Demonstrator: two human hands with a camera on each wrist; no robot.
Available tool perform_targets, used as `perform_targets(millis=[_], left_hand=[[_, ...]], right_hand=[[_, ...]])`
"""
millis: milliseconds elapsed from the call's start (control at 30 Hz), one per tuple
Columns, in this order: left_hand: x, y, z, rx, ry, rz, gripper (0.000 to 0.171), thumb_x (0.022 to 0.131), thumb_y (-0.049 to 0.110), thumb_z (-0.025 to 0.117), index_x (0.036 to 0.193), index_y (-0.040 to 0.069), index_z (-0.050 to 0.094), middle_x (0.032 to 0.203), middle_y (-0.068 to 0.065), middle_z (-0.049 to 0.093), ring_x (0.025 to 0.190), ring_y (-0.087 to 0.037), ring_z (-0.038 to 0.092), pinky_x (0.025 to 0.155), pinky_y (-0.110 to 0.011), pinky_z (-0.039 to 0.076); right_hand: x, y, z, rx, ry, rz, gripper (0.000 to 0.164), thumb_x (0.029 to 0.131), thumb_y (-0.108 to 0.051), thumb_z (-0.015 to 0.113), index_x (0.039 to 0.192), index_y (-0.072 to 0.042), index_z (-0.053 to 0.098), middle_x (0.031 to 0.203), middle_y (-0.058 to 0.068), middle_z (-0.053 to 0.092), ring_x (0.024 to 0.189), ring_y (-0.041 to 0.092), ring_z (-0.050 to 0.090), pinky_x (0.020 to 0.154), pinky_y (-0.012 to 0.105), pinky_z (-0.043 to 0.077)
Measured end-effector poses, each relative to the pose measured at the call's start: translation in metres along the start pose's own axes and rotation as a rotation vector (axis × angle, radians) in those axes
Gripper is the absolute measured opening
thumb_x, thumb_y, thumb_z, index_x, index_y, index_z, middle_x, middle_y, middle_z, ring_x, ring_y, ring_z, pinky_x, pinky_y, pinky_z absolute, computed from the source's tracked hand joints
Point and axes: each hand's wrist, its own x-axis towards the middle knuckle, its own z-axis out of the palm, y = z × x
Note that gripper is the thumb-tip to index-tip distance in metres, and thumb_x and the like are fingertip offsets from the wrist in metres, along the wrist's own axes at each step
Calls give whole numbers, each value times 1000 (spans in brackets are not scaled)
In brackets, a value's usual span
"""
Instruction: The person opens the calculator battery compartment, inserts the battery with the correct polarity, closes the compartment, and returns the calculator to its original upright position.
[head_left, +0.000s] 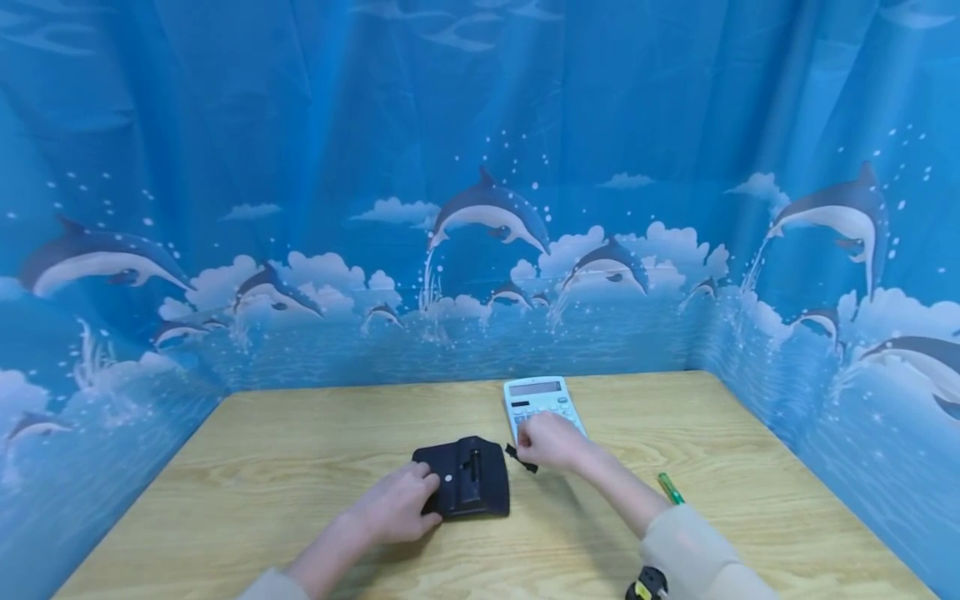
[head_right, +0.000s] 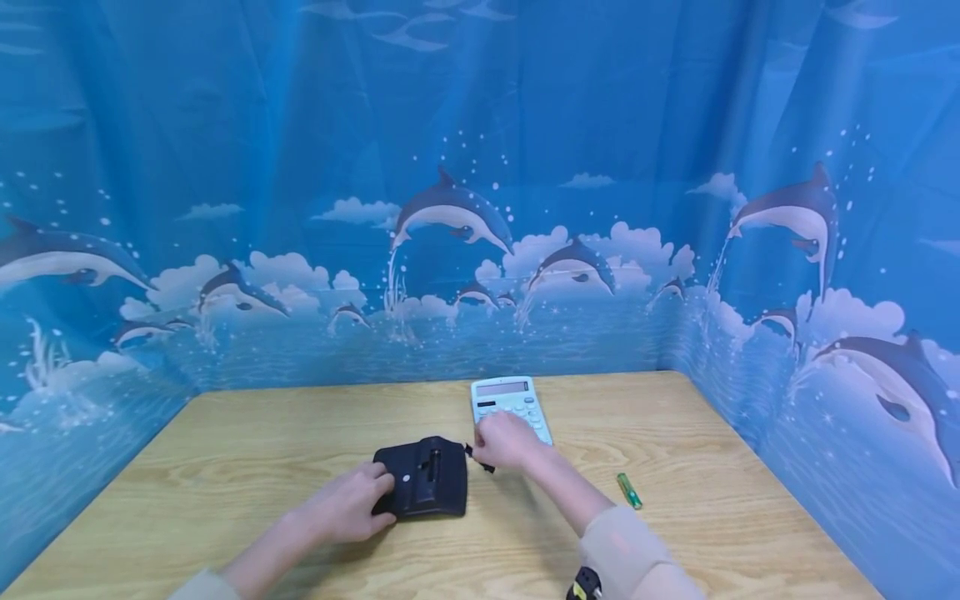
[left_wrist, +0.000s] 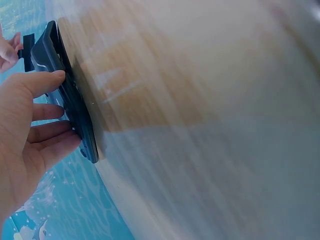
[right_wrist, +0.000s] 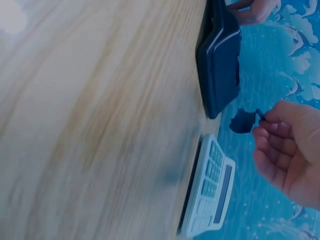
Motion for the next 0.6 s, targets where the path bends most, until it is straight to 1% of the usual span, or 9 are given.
perform_targets(millis=[100,233,333,500,600], left_hand=[[0,0,0,1,1,1,32,78,33,71,92,6,61,81,-1,50,73,-13,48,65,-30,47],[0,1,0,-7,-8,-3,33,79,33,70,94,5,61,82,-1,50,74,-12,48,66,-30,47],[-1,1,0,-19,-11,-7,33,79,33,70,95,5,61,82,-1,51,74,-13,47,67,-30,47],[0,1,-1,-31,-19,-20,33,79,32,70,95,5,61,83,-2,50,74,-13,47,67,-31,47],[0,1,-2,-28,-33,-26,34,80,33,70,96,5,61,83,-2,51,74,-13,47,67,-31,47]], right_hand=[[-6,6,-2,-30,-17,-41,25,76,-7,58,57,-18,45,51,-11,31,48,4,26,46,20,22],[-16,16,-3,-46,-49,-86,24,78,-7,59,59,-18,48,52,-12,35,48,3,27,46,20,24],[-24,22,-3,-60,-75,-98,23,79,-9,61,61,-18,50,52,-12,37,47,1,28,46,19,26],[-38,31,-6,-150,-66,-136,24,78,-9,62,60,-18,49,54,-13,38,48,1,29,44,19,27],[-47,37,-7,-167,-79,-130,26,78,-8,62,59,-18,48,54,-12,37,47,1,28,44,19,27]])
